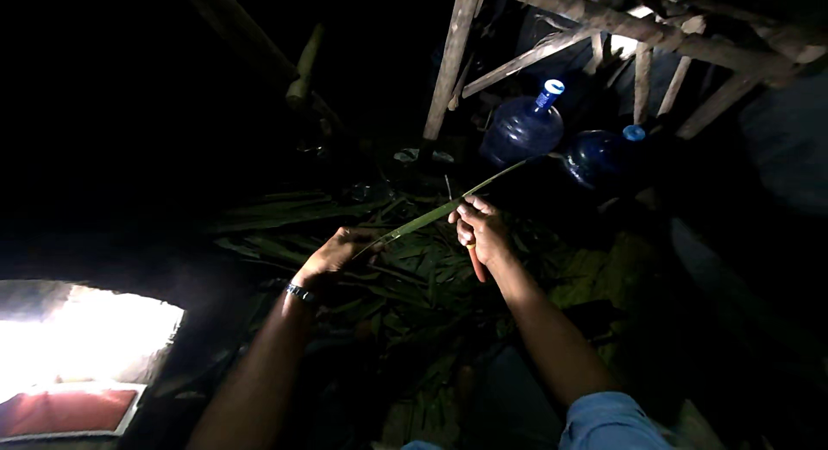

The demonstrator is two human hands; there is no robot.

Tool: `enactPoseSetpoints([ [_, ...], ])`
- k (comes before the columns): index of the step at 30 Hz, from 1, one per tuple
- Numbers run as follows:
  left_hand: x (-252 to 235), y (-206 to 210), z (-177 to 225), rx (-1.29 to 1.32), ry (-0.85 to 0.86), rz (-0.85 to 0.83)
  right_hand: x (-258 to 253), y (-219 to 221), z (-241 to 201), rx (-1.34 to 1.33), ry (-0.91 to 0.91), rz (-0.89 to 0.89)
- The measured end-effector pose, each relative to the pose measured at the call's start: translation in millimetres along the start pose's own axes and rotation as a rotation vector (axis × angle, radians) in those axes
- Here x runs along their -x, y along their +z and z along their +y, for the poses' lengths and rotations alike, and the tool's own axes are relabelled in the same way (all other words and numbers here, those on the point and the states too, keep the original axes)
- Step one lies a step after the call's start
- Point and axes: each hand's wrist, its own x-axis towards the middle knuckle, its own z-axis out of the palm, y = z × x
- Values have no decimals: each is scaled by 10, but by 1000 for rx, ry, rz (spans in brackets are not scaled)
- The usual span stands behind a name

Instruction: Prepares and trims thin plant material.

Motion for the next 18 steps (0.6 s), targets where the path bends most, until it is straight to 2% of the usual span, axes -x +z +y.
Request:
enactPoseSetpoints([
  [8, 19, -181, 30, -116, -115, -40, -123, -246, -92, -48, -38, 104],
  [18, 135, -599, -88, -175, -200, -23, -229, -689, -256, -166, -82, 223],
])
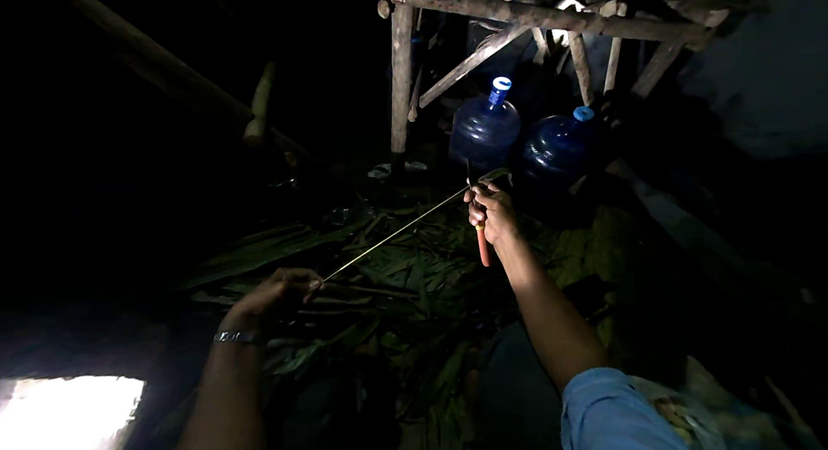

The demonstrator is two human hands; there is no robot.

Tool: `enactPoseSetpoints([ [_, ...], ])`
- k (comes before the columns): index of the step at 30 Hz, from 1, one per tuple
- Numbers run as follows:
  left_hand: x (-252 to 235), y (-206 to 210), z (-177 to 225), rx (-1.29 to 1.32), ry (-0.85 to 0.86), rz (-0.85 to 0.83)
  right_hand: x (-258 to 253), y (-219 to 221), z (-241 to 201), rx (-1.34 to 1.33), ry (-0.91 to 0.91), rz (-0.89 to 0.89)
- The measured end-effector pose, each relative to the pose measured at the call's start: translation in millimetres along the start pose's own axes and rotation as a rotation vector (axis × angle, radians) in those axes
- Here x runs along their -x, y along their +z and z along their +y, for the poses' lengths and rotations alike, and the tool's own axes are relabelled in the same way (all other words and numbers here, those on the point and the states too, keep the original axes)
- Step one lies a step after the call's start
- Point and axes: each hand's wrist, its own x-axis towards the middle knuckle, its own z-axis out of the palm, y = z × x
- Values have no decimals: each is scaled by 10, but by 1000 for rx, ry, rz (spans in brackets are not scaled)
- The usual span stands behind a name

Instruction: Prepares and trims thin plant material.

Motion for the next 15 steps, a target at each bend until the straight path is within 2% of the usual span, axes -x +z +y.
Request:
enactPoseSetpoints([
  [3, 23, -9, -5, 23, -12, 13, -39, -43, -10, 0, -5, 25],
  [6, 18, 36, 20, 6, -25, 7, 4, -28, 26, 46, 30, -32],
  [10, -23, 192, 85, 40, 25, 59, 155, 145, 241, 190, 120, -272],
  [15, -89, 398, 126, 116, 139, 99, 559, 629, 629, 394, 195, -620],
])
